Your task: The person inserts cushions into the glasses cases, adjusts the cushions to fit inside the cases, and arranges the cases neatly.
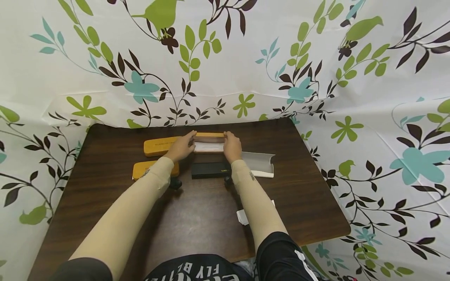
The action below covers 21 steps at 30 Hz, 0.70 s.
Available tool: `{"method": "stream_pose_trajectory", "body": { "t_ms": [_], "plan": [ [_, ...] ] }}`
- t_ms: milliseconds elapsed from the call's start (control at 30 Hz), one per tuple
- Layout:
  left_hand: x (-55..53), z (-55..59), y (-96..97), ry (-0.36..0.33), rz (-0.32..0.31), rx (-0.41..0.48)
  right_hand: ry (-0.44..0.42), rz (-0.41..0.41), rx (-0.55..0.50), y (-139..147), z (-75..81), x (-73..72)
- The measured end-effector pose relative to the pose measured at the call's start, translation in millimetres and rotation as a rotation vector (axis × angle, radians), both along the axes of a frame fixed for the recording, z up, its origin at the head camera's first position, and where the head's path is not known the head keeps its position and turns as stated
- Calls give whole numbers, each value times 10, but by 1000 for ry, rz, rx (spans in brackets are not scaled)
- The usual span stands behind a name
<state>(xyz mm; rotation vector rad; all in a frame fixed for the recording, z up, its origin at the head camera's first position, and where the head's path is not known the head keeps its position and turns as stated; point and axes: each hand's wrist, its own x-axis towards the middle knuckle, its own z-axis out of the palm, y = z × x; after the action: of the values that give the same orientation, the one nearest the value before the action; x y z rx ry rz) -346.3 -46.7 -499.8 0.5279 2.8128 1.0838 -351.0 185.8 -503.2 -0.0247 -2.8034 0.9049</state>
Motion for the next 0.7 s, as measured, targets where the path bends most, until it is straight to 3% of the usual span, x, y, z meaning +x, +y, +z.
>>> {"method": "stream_pose_trajectory", "body": {
  "t_ms": [433,700],
  "plan": [
    [69,-61,-21,12,-1,3,56,-29,-52,-29,-6,34],
    [152,-70,-14,16,-2,53,88,-21,-68,-18,-27,65]
  ]
}}
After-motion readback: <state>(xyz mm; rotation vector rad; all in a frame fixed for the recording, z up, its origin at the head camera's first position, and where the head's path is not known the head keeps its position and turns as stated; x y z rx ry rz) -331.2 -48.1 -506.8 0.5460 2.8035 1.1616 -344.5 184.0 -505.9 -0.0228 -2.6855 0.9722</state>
